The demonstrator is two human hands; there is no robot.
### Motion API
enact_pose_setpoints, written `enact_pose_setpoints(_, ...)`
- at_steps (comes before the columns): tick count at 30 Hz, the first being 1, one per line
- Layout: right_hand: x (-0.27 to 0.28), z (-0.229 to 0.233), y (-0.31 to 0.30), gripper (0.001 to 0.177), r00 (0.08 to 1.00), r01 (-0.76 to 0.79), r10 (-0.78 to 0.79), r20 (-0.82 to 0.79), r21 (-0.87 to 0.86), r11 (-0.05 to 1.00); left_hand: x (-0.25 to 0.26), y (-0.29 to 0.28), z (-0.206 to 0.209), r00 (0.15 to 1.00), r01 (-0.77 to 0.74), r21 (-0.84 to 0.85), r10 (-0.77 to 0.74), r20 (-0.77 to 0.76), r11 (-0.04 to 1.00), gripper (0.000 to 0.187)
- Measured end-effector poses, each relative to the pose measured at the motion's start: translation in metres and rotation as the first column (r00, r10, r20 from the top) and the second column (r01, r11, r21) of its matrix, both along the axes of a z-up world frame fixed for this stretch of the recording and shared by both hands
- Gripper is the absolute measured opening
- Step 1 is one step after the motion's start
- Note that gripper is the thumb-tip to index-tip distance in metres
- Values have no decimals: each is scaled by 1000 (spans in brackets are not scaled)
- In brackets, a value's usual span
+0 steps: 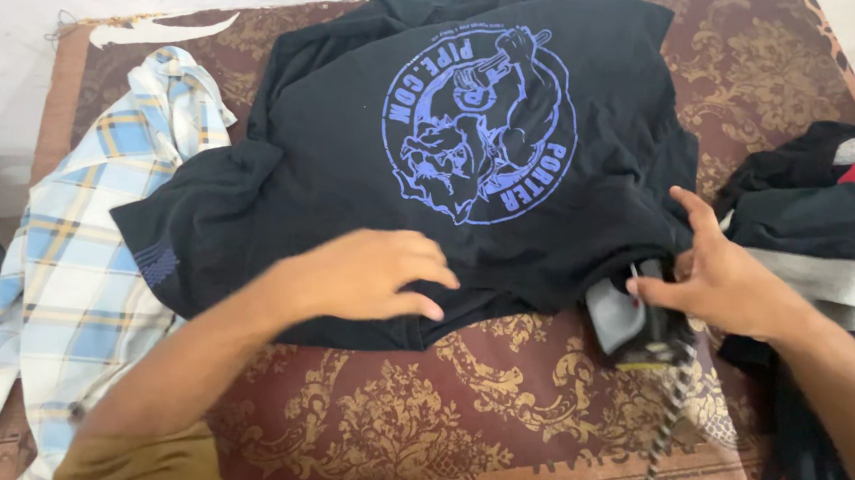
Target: The person irons a light blue and white plaid shirt on a patterned ironing board, smoothing the sleeves and body. Then the person irons a black t-shirt with a graphic print, moving the iron over the front and sides.
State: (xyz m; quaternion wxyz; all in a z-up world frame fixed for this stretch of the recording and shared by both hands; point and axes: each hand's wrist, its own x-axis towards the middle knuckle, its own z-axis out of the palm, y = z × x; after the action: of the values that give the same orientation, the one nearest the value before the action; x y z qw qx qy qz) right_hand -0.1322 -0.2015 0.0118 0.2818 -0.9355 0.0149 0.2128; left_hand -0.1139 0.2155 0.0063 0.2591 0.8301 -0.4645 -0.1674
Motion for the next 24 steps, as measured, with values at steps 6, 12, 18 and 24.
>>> enact_pose_setpoints(6, -23, 77, -5, 129, 812, -506, 274, -515, -390, 769, 10, -46, -57, 916, 30, -12, -23, 401, 999, 93)
enact_pose_setpoints(12, -12, 99, -35, 119, 613, -665, 665, -426, 176, 726, 8, -46, -91, 885, -26, 25, 11, 466, 999, 94)
enact_pose_setpoints(18, 14, 75, 18, 93, 950, -218, 283, -132, 370, 903, -22, -54, -96, 881, -86, -34, 91, 464, 996, 96)
enact_pose_setpoints(24, 35, 30, 103, 79, 988, -142, 147, 46, 633, 761, -72, -64, -89, 928, -7, 19, 0, 372, 1000, 102)
